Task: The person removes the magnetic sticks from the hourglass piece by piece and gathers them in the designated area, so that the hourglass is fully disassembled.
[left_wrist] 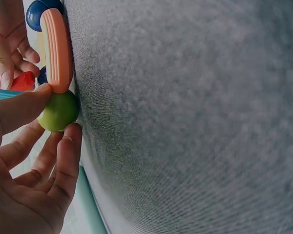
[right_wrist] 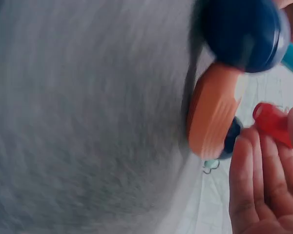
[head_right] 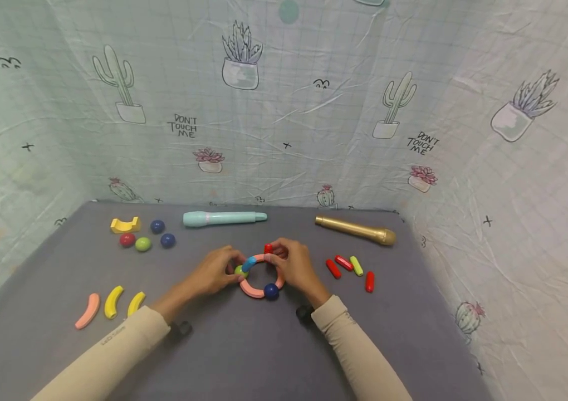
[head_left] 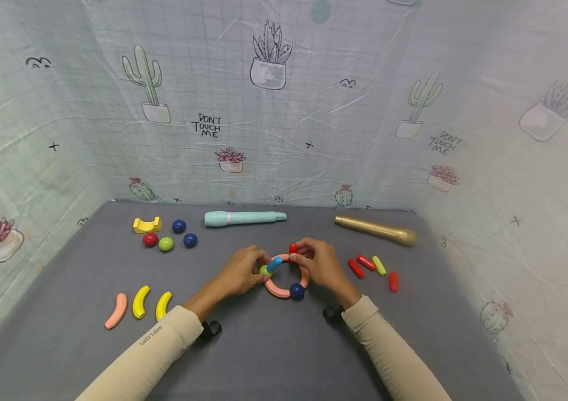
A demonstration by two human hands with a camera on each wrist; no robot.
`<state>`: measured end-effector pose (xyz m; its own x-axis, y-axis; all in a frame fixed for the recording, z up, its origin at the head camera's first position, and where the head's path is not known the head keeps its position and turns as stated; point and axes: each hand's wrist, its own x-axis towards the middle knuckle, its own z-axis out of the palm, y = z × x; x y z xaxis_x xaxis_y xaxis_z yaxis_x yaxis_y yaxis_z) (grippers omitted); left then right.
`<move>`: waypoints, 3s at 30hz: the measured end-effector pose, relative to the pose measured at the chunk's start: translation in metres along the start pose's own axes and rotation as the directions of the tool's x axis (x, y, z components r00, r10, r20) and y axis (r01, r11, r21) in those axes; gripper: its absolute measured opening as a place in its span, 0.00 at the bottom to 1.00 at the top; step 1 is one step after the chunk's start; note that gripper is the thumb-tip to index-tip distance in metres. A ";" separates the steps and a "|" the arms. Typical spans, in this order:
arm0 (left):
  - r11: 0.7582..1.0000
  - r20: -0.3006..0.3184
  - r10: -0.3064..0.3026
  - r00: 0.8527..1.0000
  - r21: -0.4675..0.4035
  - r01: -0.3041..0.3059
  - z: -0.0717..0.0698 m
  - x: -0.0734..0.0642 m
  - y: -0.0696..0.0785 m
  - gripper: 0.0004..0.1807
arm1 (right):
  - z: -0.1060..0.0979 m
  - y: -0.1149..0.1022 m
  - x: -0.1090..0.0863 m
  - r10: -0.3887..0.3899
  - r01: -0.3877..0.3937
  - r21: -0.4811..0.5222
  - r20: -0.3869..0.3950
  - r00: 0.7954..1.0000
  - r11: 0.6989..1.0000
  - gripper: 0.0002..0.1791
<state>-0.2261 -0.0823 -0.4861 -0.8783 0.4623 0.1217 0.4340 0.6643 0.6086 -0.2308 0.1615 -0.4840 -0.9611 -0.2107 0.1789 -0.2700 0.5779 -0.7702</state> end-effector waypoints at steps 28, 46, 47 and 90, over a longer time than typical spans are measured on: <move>1.000 0.010 0.016 1.000 -0.011 -0.016 0.000 -0.002 -0.004 0.15 | -0.084 0.054 -0.036 0.052 -0.124 -0.498 -0.155 0.986 0.858 0.16; 1.000 0.001 0.014 1.000 -0.018 -0.014 0.001 -0.001 -0.003 0.15 | 0.012 -0.027 -0.017 -0.122 0.122 0.013 0.126 0.984 0.992 0.18; 1.000 -0.002 0.018 1.000 -0.020 -0.018 0.001 -0.001 -0.004 0.15 | 0.015 -0.029 -0.015 -0.120 0.118 0.017 0.120 0.986 0.993 0.16; 0.998 0.037 -0.007 0.999 -0.058 0.009 -0.002 -0.003 -0.002 0.13 | 0.002 -0.019 -0.031 -0.147 0.195 -0.170 0.261 0.954 0.966 0.17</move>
<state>-0.2252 -0.0863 -0.4863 -0.8733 0.4792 0.0880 0.4135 0.6335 0.6540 -0.1958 0.1556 -0.4766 -0.8618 -0.4918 0.1238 -0.4585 0.6513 -0.6046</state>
